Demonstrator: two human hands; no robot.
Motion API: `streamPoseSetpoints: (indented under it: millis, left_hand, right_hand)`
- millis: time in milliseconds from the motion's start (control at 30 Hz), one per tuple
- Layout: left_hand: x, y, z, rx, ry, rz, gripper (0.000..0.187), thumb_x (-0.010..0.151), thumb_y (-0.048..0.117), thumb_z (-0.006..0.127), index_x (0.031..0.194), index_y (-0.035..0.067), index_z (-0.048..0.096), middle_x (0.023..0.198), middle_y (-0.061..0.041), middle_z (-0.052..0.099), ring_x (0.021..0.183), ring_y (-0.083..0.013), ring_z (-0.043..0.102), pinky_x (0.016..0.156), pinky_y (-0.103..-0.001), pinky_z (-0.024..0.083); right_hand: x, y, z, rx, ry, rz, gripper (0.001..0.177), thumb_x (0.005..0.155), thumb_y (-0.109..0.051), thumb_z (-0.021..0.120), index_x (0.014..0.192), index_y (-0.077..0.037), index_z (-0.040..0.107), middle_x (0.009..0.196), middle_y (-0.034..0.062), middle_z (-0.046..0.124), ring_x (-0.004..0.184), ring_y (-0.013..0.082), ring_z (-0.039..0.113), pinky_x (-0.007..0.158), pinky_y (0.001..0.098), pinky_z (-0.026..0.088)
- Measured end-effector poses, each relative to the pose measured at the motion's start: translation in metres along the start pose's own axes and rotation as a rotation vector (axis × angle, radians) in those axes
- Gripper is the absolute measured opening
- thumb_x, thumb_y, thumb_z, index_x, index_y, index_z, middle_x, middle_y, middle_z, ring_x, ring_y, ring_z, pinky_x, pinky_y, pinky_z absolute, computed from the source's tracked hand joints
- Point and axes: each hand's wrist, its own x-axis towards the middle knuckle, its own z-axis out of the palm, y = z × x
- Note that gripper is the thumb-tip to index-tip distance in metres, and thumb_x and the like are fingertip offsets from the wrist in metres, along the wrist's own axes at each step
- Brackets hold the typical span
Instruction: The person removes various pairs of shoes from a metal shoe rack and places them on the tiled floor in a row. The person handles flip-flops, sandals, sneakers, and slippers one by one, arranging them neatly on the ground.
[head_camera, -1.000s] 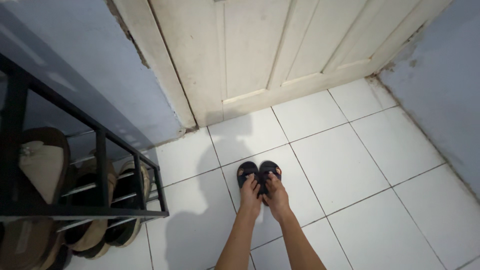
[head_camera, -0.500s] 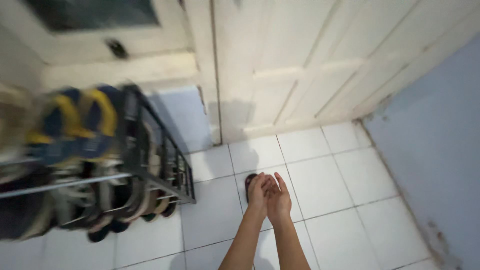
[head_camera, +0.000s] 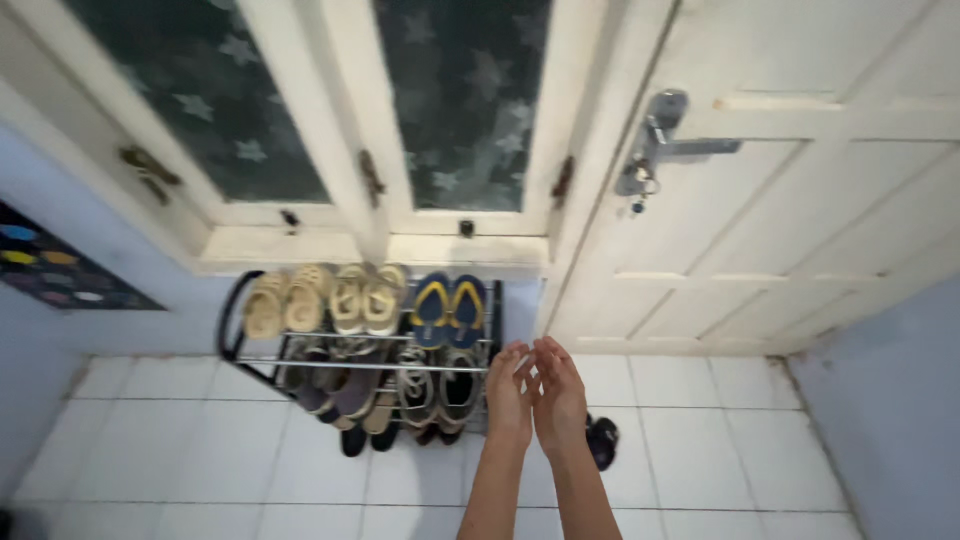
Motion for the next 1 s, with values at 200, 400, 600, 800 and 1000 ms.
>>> streamPoseSetpoints:
  millis: [200, 400, 600, 800, 1000]
  left_hand:
    - [0.052, 0.076, -0.075, 0.021, 0.024, -0.021, 0.039, 0.101, 0.032, 0.063, 0.133, 0.01, 0.065, 0.111, -0.007, 0.057, 0.103, -0.0204, 0.057, 0.089, -0.039, 0.048]
    - [0.098, 0.13, -0.126, 0.261, 0.154, -0.074, 0.045, 0.093, 0.041, 0.06, 0.134, 0.021, 0.063, 0.128, 0.01, 0.062, 0.121, -0.0073, 0.052, 0.098, -0.035, 0.038]
    - [0.143, 0.133, -0.163, 0.256, 0.02, -0.159, 0.043, 0.1, 0.044, 0.063, 0.134, 0.019, 0.065, 0.118, 0.001, 0.056, 0.108, -0.017, 0.047, 0.087, -0.036, 0.036]
    - [0.16, 0.134, -0.173, 0.332, -0.007, -0.226, 0.044, 0.095, 0.041, 0.058, 0.135, 0.025, 0.065, 0.127, 0.006, 0.06, 0.109, -0.0141, 0.046, 0.09, -0.036, 0.031]
    - [0.158, 0.145, -0.166, 0.38, -0.001, -0.249, 0.05, 0.095, 0.04, 0.058, 0.141, 0.023, 0.062, 0.144, 0.004, 0.055, 0.126, -0.0155, 0.045, 0.1, -0.039, 0.03]
  right_hand:
    - [0.029, 0.082, 0.064, -0.303, 0.09, 0.059, 0.04, 0.099, -0.018, 0.051, 0.136, -0.008, 0.062, 0.142, 0.0103, 0.061, 0.126, 0.0177, 0.059, 0.099, 0.0367, 0.047]
    - [0.077, 0.159, 0.062, -1.383, -0.113, -0.456, 0.041, 0.096, -0.015, 0.06, 0.136, -0.008, 0.063, 0.145, 0.0229, 0.057, 0.13, 0.0407, 0.056, 0.11, 0.0459, 0.047]
    - [0.086, 0.181, 0.1, -1.867, 0.051, -0.366, 0.053, 0.09, -0.027, 0.064, 0.142, -0.021, 0.056, 0.152, 0.023, 0.043, 0.136, 0.0516, 0.039, 0.101, 0.0588, 0.043]
    - [0.111, 0.192, 0.112, -1.914, 0.146, -0.255, 0.056, 0.089, -0.03, 0.065, 0.143, -0.018, 0.055, 0.155, 0.0186, 0.04, 0.139, 0.0438, 0.037, 0.1, 0.0696, 0.038]
    - [0.12, 0.196, 0.106, -1.906, 0.172, -0.106, 0.055, 0.09, -0.026, 0.064, 0.143, -0.016, 0.055, 0.155, 0.0059, 0.045, 0.141, 0.0369, 0.039, 0.104, 0.0666, 0.038]
